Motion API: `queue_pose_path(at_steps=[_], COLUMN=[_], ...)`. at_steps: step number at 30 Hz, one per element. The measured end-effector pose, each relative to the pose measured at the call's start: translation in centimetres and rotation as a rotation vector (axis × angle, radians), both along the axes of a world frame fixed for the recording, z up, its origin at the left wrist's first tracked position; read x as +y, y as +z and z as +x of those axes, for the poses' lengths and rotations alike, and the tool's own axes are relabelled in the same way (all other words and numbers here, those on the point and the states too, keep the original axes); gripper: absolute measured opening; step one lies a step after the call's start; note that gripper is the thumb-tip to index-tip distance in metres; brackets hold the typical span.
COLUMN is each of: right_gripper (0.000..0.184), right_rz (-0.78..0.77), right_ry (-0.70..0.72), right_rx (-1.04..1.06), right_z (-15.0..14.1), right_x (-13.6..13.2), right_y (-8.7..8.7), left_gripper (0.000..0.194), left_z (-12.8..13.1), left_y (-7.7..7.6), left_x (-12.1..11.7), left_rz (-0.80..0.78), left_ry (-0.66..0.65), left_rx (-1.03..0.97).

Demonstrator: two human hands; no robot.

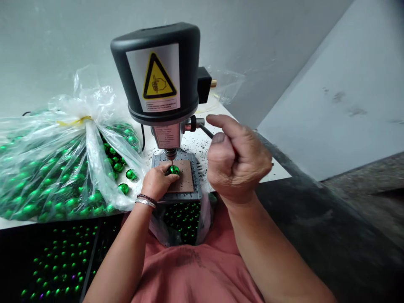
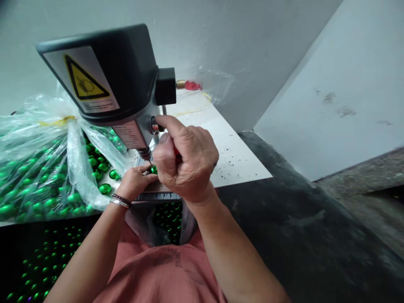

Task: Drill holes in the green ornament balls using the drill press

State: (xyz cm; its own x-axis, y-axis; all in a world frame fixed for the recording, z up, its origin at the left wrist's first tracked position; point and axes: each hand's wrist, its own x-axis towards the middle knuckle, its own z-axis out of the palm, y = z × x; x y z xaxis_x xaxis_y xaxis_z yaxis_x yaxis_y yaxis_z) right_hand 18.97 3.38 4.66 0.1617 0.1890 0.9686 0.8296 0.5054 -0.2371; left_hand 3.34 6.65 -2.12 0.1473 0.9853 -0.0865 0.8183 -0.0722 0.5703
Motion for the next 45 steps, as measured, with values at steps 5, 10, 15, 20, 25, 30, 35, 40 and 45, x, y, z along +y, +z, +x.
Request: queue_pose_path(at_steps=[5,10,15,20,25,30,35,40,45], right_gripper=[0.028,0.028,0.029,0.029,0.029,0.027,0.033,0.032,0.031], right_rz=[0.047,0.032,0.035,0.003,-0.073,-0.030,-0.242,-0.245,-0.216], right_ry=[-0.011,-0.006,0.000,-0.001,0.053,-0.003,0.092,0.124,0.128], right_rx=[-0.020,-0.008,0.020,0.048,0.046,0.070,0.178,0.235,0.236], right_z=[-0.1,-0.3,-0.5,-0.7,-0.6,-0.5,-0.1,-0.1,-0.2], right_x=[0.1,0.0,-0.1,-0.3,-0.6,0.6,2.5,3.3,3.2], right_y=[-0.4,-1.1,-1.5,-2.4,-3.6,1.0,6.2,6.5,6.2], left_gripper=[0.041,0.038,0.039,0.037,0.039,0.038,0.040,0.044,0.047], left_z=[0.0,-0.2,-0.2,-0.2,-0.2,-0.1,-0.8,-2.9,-3.6], left_y=[-0.1,-0.6,-0.9,-0.7,-0.7,-0.8,0.1,2.0,1.7], left_x=[-0.1,0.0,0.0,-0.1,-0.1,-0.3,-1.7,-3.9,-4.3], left_rz=[0.003,0.018,0.041,0.047,0.047,0.080,0.062,-0.196,-0.289], left_ry=[0.008,0.019,0.008,-0.008,0.005,0.016,0.048,-0.210,-0.234], left_rx=[-0.020,0.008,0.009,0.036,0.047,0.041,-0.064,-0.148,-0.247])
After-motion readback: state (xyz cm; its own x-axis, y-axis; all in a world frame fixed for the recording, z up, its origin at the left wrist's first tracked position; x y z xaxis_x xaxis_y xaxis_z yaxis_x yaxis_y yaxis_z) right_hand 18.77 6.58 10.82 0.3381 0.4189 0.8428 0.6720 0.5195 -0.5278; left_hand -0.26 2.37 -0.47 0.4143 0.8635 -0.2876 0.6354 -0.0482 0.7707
